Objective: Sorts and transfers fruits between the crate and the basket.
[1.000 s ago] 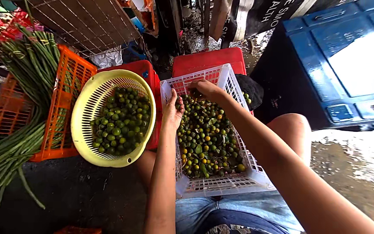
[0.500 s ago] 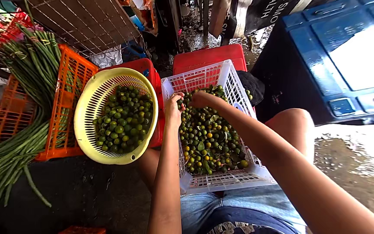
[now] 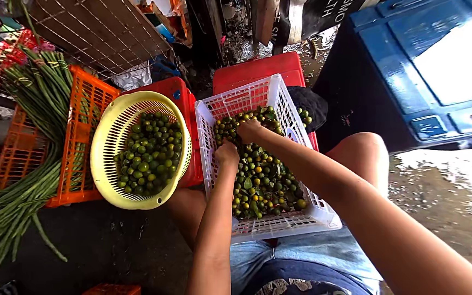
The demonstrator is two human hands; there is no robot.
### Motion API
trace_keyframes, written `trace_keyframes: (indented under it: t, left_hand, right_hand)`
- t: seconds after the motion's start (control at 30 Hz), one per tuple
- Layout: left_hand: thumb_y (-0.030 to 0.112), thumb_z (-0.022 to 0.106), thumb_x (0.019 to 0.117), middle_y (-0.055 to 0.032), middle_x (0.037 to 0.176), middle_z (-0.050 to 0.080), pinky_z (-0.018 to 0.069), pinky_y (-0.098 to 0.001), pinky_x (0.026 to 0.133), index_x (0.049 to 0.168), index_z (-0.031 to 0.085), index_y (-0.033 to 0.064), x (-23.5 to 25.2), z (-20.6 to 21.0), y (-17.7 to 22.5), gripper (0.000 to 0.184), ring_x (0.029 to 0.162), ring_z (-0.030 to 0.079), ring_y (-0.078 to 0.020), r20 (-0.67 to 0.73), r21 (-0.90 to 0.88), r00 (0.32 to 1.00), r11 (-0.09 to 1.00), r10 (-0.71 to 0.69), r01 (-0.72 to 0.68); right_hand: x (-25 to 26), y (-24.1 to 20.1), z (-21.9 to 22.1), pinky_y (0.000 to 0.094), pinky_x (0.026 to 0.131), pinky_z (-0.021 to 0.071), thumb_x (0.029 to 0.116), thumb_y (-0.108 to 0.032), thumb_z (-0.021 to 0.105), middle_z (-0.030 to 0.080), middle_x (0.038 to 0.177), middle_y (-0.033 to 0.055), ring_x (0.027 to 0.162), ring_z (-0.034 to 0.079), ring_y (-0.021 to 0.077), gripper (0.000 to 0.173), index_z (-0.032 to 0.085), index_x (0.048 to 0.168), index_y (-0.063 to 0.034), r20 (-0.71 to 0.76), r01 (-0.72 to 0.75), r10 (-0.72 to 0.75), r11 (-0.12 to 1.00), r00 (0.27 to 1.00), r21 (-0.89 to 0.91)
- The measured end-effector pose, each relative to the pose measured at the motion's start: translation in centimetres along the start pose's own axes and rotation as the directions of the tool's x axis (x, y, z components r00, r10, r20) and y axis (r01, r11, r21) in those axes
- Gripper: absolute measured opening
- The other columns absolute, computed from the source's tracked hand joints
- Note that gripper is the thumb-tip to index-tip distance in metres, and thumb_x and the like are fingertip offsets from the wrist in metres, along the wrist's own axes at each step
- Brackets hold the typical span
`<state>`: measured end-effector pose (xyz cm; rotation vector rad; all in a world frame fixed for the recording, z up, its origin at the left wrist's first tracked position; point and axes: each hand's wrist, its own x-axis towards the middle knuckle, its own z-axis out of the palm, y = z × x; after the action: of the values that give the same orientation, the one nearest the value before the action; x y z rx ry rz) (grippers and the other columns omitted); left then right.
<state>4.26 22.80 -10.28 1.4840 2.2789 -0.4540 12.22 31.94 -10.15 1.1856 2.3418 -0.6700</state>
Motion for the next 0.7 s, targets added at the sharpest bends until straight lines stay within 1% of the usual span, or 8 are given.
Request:
trace_keyframes:
  t: [0.17,0.23,0.33,0.4,0.47,0.57,0.63,0.7]
  left_hand:
    - [0.037,0.044,0.1093,-0.0244,0.114,0.070,0.0545,-0.0605,0.085,0.136,0.059,0.0024,1.0,0.4,-0.2,0.046,0.107,0.069,-0.0425,0.002,0.059,0.988,0.986,0.155,-0.155]
    - [0.039,0.043,0.1094,-0.0252,0.121,0.068,0.0512,-0.0644,0.092,0.135,0.059,0.0013,1.7,-0.3,-0.8,0.048,0.115,0.066,-0.0436,0.001,-0.077,0.991,0.988,0.135,-0.135]
    - [0.042,0.044,0.1093,-0.0261,0.125,0.066,0.0503,-0.0621,0.097,0.141,0.054,0.0016,1.6,-3.0,-1.6,0.052,0.115,0.065,-0.0416,-0.049,-0.503,0.985,0.848,0.165,-0.167]
    - [0.043,0.044,0.1096,-0.0142,0.097,0.065,0.0534,-0.0405,0.070,0.132,0.059,0.0049,1.2,-4.3,-2.0,0.046,0.078,0.061,-0.0233,-0.142,-0.789,0.963,0.561,0.228,-0.249]
    - [0.042,0.039,0.1107,0.0029,0.072,0.052,0.0403,-0.0199,0.049,0.120,0.061,0.0115,0.7,-5.4,-2.4,0.038,0.054,0.045,-0.0053,-0.121,-0.956,0.936,0.215,0.331,-0.200]
    - [0.040,0.029,0.1114,0.0073,0.063,0.048,0.0363,-0.0142,0.043,0.105,0.060,0.0135,0.5,-5.9,-3.2,0.041,0.046,0.042,-0.0016,-0.179,-0.968,0.806,-0.248,0.565,-0.041]
    - [0.038,0.024,0.1086,0.0053,0.064,0.051,0.0372,-0.0161,0.043,0.099,0.061,0.0134,0.6,-5.9,-3.3,0.045,0.047,0.045,-0.0037,-0.307,-0.884,0.741,-0.467,0.598,0.011]
    - [0.037,0.024,0.1042,0.0007,0.070,0.056,0.0397,-0.0200,0.045,0.102,0.064,0.0110,1.0,-5.7,-3.7,0.048,0.051,0.049,-0.0082,-0.393,-0.791,0.715,-0.609,0.579,0.059]
  right_hand:
    - [0.5,2.0,-1.3,0.0727,0.092,0.0465,0.0954,-0.021,0.070,0.066,0.121,0.0285,0.117,0.062,0.0486,0.031,0.069,0.112,0.0054,-0.049,0.057,-0.048,0.978,0.998,0.200]
    - [1.2,4.3,-2.5,0.0637,0.083,0.0542,0.0999,-0.034,0.066,0.071,0.100,0.0235,0.095,0.070,0.0394,0.038,0.074,0.103,0.0028,-0.251,0.175,-0.063,0.874,0.966,0.454]
    - [-3.0,5.5,-5.6,0.0254,0.051,0.0479,0.1100,-0.030,0.047,0.066,0.081,0.0016,0.057,0.056,0.0085,0.034,0.069,0.114,-0.0042,-0.418,0.401,-0.006,0.298,0.908,0.866]
    - [-5.2,6.1,-6.5,0.0227,0.048,0.0474,0.1101,-0.031,0.034,0.073,0.096,0.0024,0.058,0.060,0.0079,0.036,0.062,0.123,-0.0105,-0.436,0.433,-0.031,-0.070,0.900,0.899]
    - [-6.0,6.7,-6.2,0.0221,0.047,0.0460,0.1071,-0.034,0.029,0.073,0.100,0.0014,0.060,0.061,0.0080,0.038,0.059,0.121,-0.0160,-0.467,0.454,-0.054,-0.163,0.882,0.876]
    - [-5.7,6.7,-5.3,0.0204,0.041,0.0386,0.1100,-0.047,0.037,0.060,0.068,-0.0045,0.047,0.047,0.0040,0.047,0.065,0.093,-0.0131,-0.485,0.485,0.000,-0.012,0.874,0.874]
    - [-4.9,6.3,-4.4,0.0266,0.044,0.0425,0.1065,-0.039,0.054,0.061,0.068,0.0002,0.048,0.049,0.0085,0.037,0.070,0.095,-0.0080,-0.491,0.471,-0.041,0.363,0.870,0.804]
    - [-3.6,5.1,-2.7,0.0506,0.068,0.0564,0.0932,-0.028,0.076,0.071,0.087,0.0127,0.073,0.066,0.0266,0.026,0.076,0.107,-0.0064,-0.391,0.374,-0.162,0.740,0.906,0.560]
